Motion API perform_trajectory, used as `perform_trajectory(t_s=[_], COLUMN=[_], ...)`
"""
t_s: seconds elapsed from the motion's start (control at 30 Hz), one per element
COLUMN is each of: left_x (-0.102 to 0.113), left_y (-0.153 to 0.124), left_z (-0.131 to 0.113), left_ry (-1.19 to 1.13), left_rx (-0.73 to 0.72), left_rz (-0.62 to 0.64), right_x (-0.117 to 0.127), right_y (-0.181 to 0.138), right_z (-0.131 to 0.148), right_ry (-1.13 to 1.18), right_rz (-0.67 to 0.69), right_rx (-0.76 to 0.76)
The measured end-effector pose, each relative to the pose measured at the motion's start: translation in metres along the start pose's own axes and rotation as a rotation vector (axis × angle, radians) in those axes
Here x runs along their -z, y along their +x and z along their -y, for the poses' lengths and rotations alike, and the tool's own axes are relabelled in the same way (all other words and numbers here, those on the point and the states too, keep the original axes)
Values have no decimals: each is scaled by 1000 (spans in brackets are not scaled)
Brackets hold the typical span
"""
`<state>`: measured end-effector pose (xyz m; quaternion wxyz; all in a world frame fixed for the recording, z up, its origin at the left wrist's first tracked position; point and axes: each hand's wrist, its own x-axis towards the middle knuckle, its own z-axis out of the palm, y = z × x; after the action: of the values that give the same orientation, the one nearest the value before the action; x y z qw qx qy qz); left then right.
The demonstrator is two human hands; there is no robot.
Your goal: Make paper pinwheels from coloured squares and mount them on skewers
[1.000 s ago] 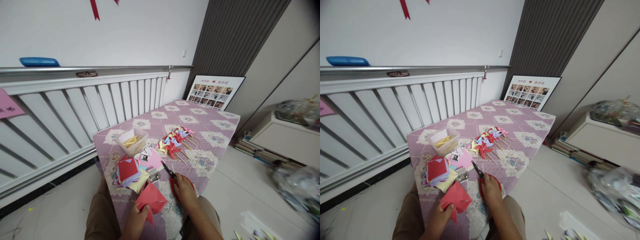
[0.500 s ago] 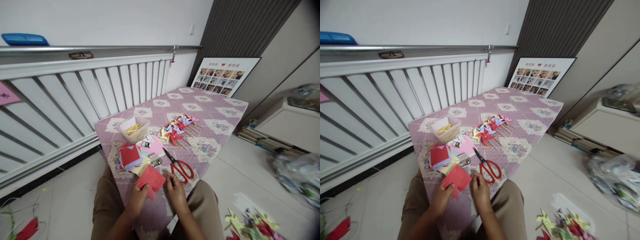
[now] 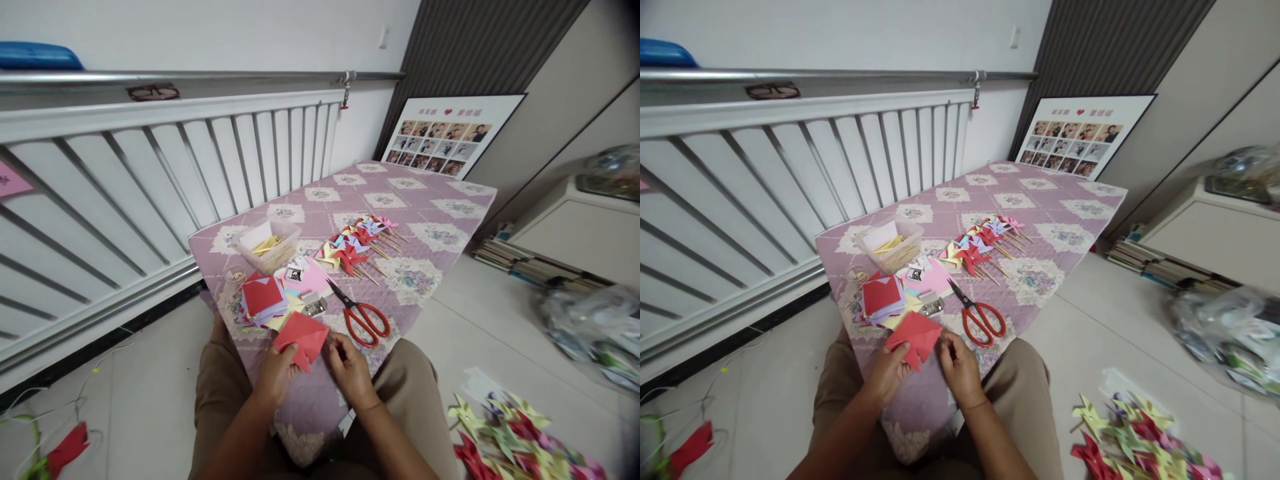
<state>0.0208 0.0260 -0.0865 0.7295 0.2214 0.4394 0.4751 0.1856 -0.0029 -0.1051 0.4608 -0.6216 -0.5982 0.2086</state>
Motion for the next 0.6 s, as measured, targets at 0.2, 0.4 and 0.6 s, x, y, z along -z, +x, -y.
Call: perform_trajectory(t_s=[0.2, 0.4, 0.6], left_x=[6, 7, 6], left_y=[2, 0, -3], left_z=[4, 1, -2], left_ry=[5, 63, 79], left_rx=[2, -14, 12], left_rz=[1, 45, 82], right_x=[-1, -7, -9], right_y=[-7, -19, -21], right_z=[-1, 6, 12], right_ry=[-24, -14, -28], right_rz=[-43, 63, 98], right_rx=[25, 99, 101])
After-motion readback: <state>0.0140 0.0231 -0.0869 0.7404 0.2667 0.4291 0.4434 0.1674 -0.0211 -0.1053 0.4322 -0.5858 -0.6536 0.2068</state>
